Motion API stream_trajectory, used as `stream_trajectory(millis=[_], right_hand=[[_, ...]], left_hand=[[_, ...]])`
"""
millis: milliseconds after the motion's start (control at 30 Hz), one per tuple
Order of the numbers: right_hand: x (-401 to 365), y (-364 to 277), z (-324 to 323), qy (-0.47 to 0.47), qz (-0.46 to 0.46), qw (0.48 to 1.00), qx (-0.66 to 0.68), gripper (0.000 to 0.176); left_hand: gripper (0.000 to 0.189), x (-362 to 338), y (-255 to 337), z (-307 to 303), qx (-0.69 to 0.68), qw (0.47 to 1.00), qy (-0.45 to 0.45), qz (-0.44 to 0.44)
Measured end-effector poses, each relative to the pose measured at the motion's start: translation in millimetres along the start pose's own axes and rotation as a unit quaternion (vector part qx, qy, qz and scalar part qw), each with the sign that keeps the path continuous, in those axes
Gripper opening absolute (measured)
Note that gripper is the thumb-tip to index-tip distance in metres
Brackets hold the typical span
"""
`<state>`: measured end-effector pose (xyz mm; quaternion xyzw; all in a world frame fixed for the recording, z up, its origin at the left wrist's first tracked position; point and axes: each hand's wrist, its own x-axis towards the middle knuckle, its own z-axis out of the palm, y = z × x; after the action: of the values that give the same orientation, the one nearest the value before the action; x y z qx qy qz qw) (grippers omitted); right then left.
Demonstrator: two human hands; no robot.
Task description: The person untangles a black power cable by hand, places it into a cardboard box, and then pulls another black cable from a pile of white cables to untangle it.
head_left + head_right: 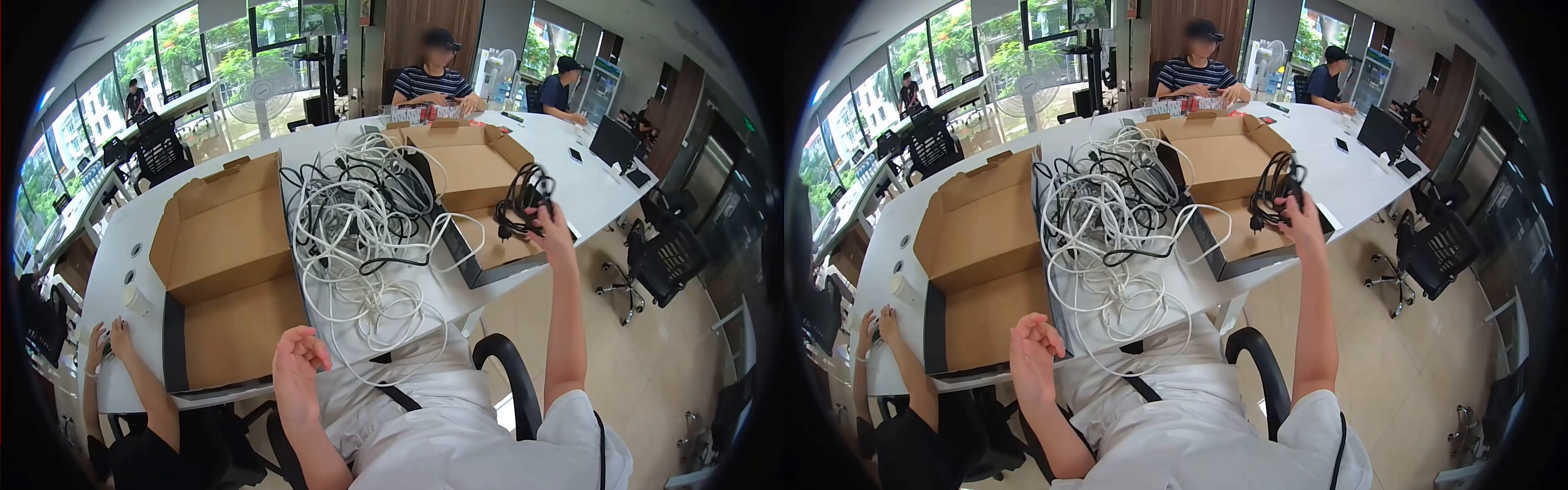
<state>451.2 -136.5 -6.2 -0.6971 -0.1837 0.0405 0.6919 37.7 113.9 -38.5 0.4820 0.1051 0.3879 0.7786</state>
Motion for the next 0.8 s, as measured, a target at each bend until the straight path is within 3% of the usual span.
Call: stream_trajectory(millis=[33, 100, 133, 233, 333, 433, 467, 567, 600, 633, 700, 767, 800], right_hand=[[10, 9, 2, 0.014, 0.005, 0.996, -0.090, 0.027], [37, 51, 7, 0.031, -0.149, 0.946, -0.287, 0.031], [37, 56, 20, 0.046, -0.186, 0.927, -0.322, 0.033], [20, 52, 55, -0.037, -0.170, 0.857, -0.484, 0.035], [5, 35, 79, -0.142, -0.084, 0.789, -0.591, 0.030], [23, 75, 63, -0.174, -0.241, 0.624, -0.723, 0.021], [28, 83, 63, -0.179, -0.215, 0.656, -0.701, 0.021], [31, 58, 58, -0.317, -0.137, 0.683, -0.643, 0.031], [48, 78, 48, -0.348, -0.120, 0.706, -0.606, 0.043], [35, 45, 52, -0.391, -0.086, 0.739, -0.541, 0.045], [22, 22, 49, -0.352, -0.112, 0.825, -0.428, 0.042], [5, 4, 57, -0.252, -0.229, 0.841, -0.419, 0.037], [19, 22, 50, -0.237, -0.248, 0.815, -0.467, 0.031]], left_hand=[[0.044, 0, 0, 0, 0.000, 1.000, 0.001, -0.002], [0.042, 1, 0, 1, 0.003, 1.000, 0.005, -0.007], [0.041, 1, 1, 2, 0.005, 1.000, 0.005, -0.005], [0.037, 0, 2, 4, 0.010, 1.000, 0.005, 0.000], [0.034, 1, 3, 2, 0.007, 1.000, 0.004, 0.007], [0.031, -2, 1, 0, 0.004, 1.000, 0.005, 0.001], [0.031, -2, 1, 0, 0.008, 1.000, 0.001, 0.003], [0.030, 0, -1, -1, 0.022, 1.000, 0.002, 0.010], [0.029, -2, -3, -2, 0.027, 1.000, 0.008, 0.013], [0.027, -4, -4, -2, 0.053, 0.998, 0.010, 0.011], [0.023, -4, -5, -3, 0.104, 0.994, 0.019, 0.009], [0.020, -6, -6, 0, 0.166, 0.985, 0.031, 0.015], [0.020, -6, -9, 3, 0.195, 0.980, 0.035, 0.016]])
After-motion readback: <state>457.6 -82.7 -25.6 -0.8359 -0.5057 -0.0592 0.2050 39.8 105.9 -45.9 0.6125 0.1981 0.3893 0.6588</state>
